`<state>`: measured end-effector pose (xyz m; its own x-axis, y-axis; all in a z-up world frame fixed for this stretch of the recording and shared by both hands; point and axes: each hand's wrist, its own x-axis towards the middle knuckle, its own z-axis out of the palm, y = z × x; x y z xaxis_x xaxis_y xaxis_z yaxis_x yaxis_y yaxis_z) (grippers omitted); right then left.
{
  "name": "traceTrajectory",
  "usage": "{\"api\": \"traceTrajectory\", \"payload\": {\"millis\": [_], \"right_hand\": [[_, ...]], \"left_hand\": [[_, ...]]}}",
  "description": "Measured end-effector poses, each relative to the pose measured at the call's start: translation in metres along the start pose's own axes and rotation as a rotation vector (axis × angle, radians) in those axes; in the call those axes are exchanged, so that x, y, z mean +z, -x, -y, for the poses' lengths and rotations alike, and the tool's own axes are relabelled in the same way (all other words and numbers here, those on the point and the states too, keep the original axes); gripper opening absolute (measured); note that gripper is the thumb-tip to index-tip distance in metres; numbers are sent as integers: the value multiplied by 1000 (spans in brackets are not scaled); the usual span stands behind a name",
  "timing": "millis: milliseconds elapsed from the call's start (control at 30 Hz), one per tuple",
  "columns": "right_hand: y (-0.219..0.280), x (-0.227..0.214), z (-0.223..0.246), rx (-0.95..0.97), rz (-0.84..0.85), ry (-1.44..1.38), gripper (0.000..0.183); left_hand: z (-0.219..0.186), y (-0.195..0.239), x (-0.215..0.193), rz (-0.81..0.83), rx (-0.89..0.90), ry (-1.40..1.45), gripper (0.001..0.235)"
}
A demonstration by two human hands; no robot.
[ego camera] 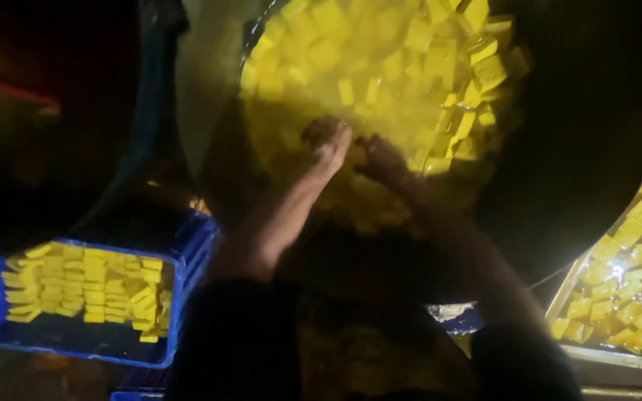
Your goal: The person repeatedly retrieves yellow tofu blocks from a large vat of water by hand and places them into blue plastic crates.
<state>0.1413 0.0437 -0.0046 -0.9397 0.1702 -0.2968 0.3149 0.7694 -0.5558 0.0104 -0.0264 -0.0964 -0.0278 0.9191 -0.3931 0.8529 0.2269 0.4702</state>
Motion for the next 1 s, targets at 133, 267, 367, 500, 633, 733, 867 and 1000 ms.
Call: {"api": "traceTrajectory", "payload": {"millis": [133,267,367,500,633,733,867,1000], "right_hand": [[13,42,-5,-1,117,-9,48],[-3,28,-9,-23,278,-79,39],[-14,-3,-25,-62,437,-165,32],[-46,-76,-72,-97,358,-166,24],[-124,-134,-109,-97,16,151,18],[-182,-132,-112,17,-152,273,16],[-244,-90,-112,-80,-415,462,15],[-270,-76,-130,-73,-226,645,27]], "left_hand": [[24,34,2,53,-72,16,66],[51,53,-27,48,-149,67,62],[58,62,-39,10,-234,165,59],[34,46,-42,-198,-413,410,57],[-6,8,-41,-449,-622,546,56],[-23,-13,-41,-574,-722,608,55],[-9,-21,-51,-405,-771,989,65],[25,-8,-68,-380,-648,1350,80]]}}
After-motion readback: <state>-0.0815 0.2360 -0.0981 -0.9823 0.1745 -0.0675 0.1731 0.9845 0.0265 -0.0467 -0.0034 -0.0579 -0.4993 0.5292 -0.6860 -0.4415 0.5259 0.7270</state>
